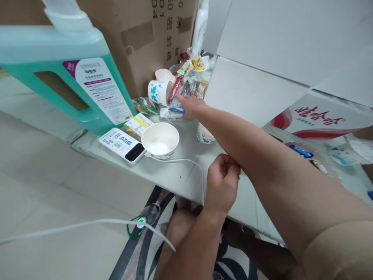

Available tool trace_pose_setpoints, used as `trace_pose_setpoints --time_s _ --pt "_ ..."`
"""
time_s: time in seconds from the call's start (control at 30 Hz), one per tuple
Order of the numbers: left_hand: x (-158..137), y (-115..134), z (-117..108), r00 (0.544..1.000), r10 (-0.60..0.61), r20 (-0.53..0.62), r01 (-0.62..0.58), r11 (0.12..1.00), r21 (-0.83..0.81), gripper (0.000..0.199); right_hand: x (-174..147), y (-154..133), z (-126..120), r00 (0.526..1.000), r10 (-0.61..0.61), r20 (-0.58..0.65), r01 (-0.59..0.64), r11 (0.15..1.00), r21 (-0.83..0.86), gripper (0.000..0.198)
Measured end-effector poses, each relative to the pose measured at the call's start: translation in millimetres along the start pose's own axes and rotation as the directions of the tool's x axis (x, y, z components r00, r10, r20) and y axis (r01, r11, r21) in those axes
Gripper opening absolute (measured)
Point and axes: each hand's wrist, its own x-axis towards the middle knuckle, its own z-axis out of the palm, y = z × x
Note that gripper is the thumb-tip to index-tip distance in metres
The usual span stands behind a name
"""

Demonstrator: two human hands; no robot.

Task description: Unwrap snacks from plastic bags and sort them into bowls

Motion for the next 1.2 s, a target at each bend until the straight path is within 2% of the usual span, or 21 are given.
trace_pose_setpoints --time_s 0.1,0.23,0.3,0.4,0.47,0.53,0.6,0.67,0.73,0.8,0.9,0.93,0.97,1.0,1.1,1.13,1.2 --pt "1 1 -5 0.999 0.005 -0.038 -0.005 1.0 -0.005 0.013 7 7 7 0.995 -0.02 -0.094 0.022 0.999 0.03 0.073" --pt "1 2 -8 1.0 0.002 -0.026 -0.002 1.0 0.005 0.013 -15 17 -16 0.956 -0.059 -0.286 0.1 0.986 0.133 0.068" --pt "2 3 -10 1.0 0.009 -0.019 -0.009 1.0 0.006 0.014 -52 22 -33 0.908 -0.029 -0.418 0.12 0.974 0.192 0.067" --pt "2 6 -12 0.999 -0.012 -0.035 0.009 0.996 -0.084 0.014 -144 33 -38 0.828 0.082 -0.555 0.12 0.94 0.318 0.067" --pt "1 7 -10 0.998 -0.056 -0.007 0.054 0.983 -0.177 0.025 -217 40 -17 0.775 0.212 -0.596 0.099 0.889 0.446 0.067" --pt "-2 3 -4 0.992 -0.098 0.085 0.114 0.972 -0.207 0.043 -283 43 21 0.74 0.352 -0.574 0.047 0.824 0.565 0.066" --pt "-6 -9 8 0.967 -0.145 0.207 0.175 0.975 -0.134 0.058 -332 42 62 0.685 0.483 -0.545 -0.001 0.749 0.663 0.062" --pt "-11 -27 24 0.929 -0.214 0.301 0.219 0.976 0.018 0.06 -366 39 94 0.666 0.56 -0.493 -0.061 0.699 0.712 0.059" --pt "-17 -48 40 0.89 -0.296 0.347 0.24 0.951 0.196 0.05 -390 38 108 0.659 0.602 -0.452 -0.095 0.662 0.743 0.059" --pt "-23 -65 52 0.86 -0.343 0.378 0.224 0.919 0.325 0.043 -414 42 109 0.672 0.617 -0.409 -0.078 0.609 0.79 0.064" --pt "-26 -79 63 0.844 -0.327 0.425 0.167 0.914 0.37 0.044 -455 57 108 0.76 0.575 -0.302 0.033 0.431 0.902 0.063" --pt "-26 -81 65 0.846 -0.325 0.423 0.17 0.916 0.363 0.047 -467 63 111 0.781 0.557 -0.281 0.067 0.373 0.926 0.058" --pt "-25 -82 66 0.848 -0.334 0.41 0.192 0.917 0.35 0.049 -478 70 115 0.79 0.547 -0.276 0.083 0.351 0.933 0.054" --pt "-23 -83 68 0.85 -0.354 0.391 0.226 0.914 0.337 0.051 -485 75 120 0.788 0.542 -0.293 0.084 0.377 0.922 0.053" --pt "-20 -87 70 0.829 -0.43 0.357 0.313 0.886 0.341 0.052 -491 88 136 0.773 0.471 -0.426 0.074 0.6 0.796 0.063" --pt "-19 -90 70 0.819 -0.446 0.361 0.311 0.874 0.374 0.051 -488 90 140 0.771 0.432 -0.467 0.092 0.652 0.753 0.066" --pt "-18 -95 71 0.806 -0.451 0.383 0.241 0.842 0.483 0.048 -479 92 144 0.747 0.4 -0.531 0.147 0.68 0.718 0.056"
